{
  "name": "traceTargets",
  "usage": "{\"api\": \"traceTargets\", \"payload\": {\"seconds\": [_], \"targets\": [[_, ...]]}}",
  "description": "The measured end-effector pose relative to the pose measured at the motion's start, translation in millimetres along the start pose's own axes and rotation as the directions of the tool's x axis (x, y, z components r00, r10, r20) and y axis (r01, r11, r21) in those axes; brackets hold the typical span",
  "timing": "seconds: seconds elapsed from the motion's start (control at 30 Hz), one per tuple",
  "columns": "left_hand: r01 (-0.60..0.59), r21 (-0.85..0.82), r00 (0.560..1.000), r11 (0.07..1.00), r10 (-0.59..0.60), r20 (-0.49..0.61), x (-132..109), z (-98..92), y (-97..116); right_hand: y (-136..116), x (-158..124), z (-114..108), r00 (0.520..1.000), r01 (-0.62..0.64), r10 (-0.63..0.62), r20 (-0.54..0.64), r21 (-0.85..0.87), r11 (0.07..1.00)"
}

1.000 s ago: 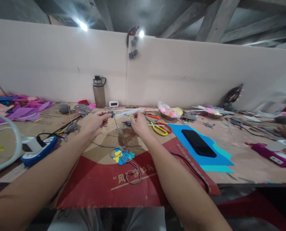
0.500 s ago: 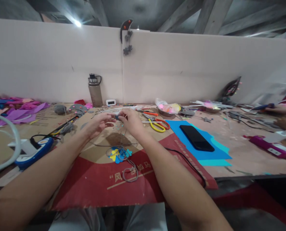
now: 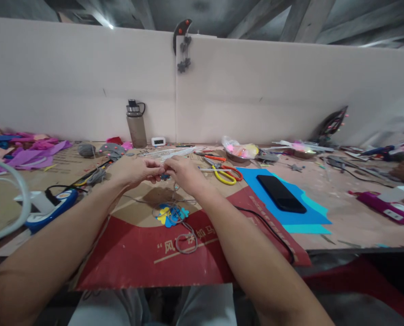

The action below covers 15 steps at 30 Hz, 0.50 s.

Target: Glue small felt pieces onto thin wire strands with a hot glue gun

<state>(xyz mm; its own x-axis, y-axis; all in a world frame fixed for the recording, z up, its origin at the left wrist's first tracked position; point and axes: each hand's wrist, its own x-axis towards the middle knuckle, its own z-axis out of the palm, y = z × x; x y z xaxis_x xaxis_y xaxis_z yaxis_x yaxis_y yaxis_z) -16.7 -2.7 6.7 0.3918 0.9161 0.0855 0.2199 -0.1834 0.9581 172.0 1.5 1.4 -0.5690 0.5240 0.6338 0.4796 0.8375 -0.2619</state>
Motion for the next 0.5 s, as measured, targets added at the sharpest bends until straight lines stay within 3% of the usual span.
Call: {"api": "traceTargets", "payload": {"seconds": [0.1,0.27,0.5], "targets": [[0.03,-0.111,0.999,0.993,-0.032,-0.015,-0.2,0.5,-0.8,-1.4,0.0,-0.1,1.0,0.001,-0.001,-0.023,-0.014,1.0],[0.038,-0.255,0.993,0.966,-0.066,-0.101,1.4,3.6,-1.0,-7.6,-0.1,1.4,0.991,-0.098,0.088,-0.097,-0.103,0.99],[-0.023,-0.324,0.976,0.946,-0.049,-0.212,1.6,10.5,3.2,-10.3,1.4,6.0,0.958,-0.186,0.165,-0.234,-0.072,0.98]]}}
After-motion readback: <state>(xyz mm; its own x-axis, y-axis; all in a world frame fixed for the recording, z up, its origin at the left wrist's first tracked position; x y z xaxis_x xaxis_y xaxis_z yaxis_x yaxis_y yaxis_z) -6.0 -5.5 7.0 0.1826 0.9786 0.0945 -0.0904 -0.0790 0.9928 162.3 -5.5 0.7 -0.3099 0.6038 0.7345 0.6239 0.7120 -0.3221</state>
